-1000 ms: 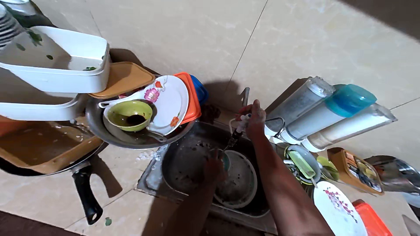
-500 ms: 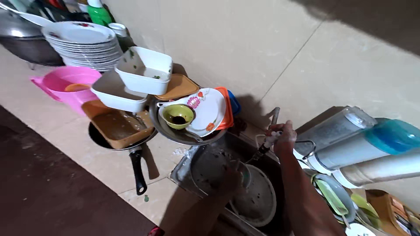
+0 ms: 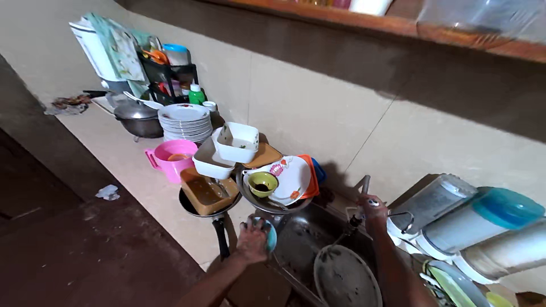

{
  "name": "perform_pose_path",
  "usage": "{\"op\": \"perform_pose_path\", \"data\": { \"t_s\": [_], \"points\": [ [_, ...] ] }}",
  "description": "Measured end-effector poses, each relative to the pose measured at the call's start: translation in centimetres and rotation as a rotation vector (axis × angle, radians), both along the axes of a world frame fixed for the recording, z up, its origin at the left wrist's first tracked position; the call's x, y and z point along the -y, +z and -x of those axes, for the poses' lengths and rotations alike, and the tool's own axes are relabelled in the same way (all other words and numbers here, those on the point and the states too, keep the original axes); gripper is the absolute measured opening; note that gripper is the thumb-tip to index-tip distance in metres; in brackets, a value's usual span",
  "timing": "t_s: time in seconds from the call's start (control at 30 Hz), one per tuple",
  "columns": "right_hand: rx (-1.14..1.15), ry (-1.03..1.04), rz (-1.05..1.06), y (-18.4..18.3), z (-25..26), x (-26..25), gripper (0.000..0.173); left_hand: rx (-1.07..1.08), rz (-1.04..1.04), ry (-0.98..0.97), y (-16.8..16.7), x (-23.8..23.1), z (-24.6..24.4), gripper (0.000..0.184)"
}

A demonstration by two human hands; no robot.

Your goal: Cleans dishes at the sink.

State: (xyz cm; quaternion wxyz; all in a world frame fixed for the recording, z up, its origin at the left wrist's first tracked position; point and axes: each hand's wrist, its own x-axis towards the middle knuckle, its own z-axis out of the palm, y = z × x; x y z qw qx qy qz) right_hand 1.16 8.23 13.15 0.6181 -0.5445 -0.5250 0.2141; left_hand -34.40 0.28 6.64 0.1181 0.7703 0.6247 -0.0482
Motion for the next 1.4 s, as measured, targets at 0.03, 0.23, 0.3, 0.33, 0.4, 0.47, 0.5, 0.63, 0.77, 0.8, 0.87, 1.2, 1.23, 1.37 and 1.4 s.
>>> {"op": "perform_pose_path", "data": {
  "t_s": [0.03, 0.23, 0.3, 0.33, 0.4, 0.47, 0.5, 0.63, 0.77, 0.8, 0.87, 1.2, 1.23, 1.37, 1.4],
  "points": [
    [0.002, -0.002, -0.015, 0.1, 0.1, 0.1, 0.020, 0.031, -0.008, 0.031, -0.5, -0.1, 1.0, 0.090],
    [0.116, -0.156, 0.017, 0.9, 1.0, 0.2, 0.025, 0.121, -0.062, 0.162, -2.0, -1.2, 3.3, 0.095],
    [0.152, -0.177, 0.042, 1.0, 1.1, 0.3, 0.028, 0.127, -0.058, 0.163, -2.1, -1.7, 3.7, 0.095],
    [0.162, -0.180, 0.044, 1.0, 1.2, 0.3, 0.028, 0.122, -0.053, 0.161, -2.0, -1.9, 4.1, 0.096],
    [0.180, -0.178, 0.026, 0.9, 1.2, 0.4, 0.028, 0.123, -0.069, 0.158, -2.2, -2.2, 4.5, 0.094],
    [0.207, -0.145, 0.012, 0.7, 0.6, 0.3, 0.027, 0.128, -0.087, 0.153, -2.2, -2.3, 4.6, 0.090],
    [0.215, -0.106, 0.030, 0.8, 0.2, 0.2, 0.027, 0.125, -0.077, 0.152, -2.0, -2.3, 4.6, 0.086],
    [0.223, 0.064, 0.116, 1.4, -1.1, 1.1, 0.023, 0.103, -0.040, 0.120, -2.1, -2.5, 4.8, 0.071],
    [0.213, 0.017, 0.128, 1.3, -0.6, 1.7, 0.023, 0.132, -0.085, 0.123, -2.1, -2.4, 4.8, 0.076],
    [0.222, -0.053, 0.110, 1.0, 0.0, 1.7, 0.022, 0.137, -0.085, 0.129, -2.2, -2.4, 4.8, 0.080],
    [0.213, -0.208, 0.030, 0.3, 1.7, 1.4, 0.021, 0.146, -0.063, 0.131, -2.0, -2.5, 4.7, 0.080],
    [0.463, -0.524, 0.160, 0.6, 3.6, 1.6, 0.037, 0.186, -0.050, 0.105, -1.8, -2.5, 5.2, 0.078],
    [0.441, -0.575, 0.183, 0.7, 4.2, 1.5, 0.038, 0.193, -0.062, 0.100, -1.9, -2.4, 5.2, 0.079],
    [0.253, -0.770, 0.234, 1.0, 6.9, 0.7, 0.041, 0.283, -0.136, 0.095, -3.0, -1.9, 5.4, 0.078],
    [0.248, -0.806, 0.213, 0.9, 7.6, 0.5, 0.042, 0.300, -0.147, 0.098, -3.1, -1.9, 5.4, 0.077]
  ]
}}
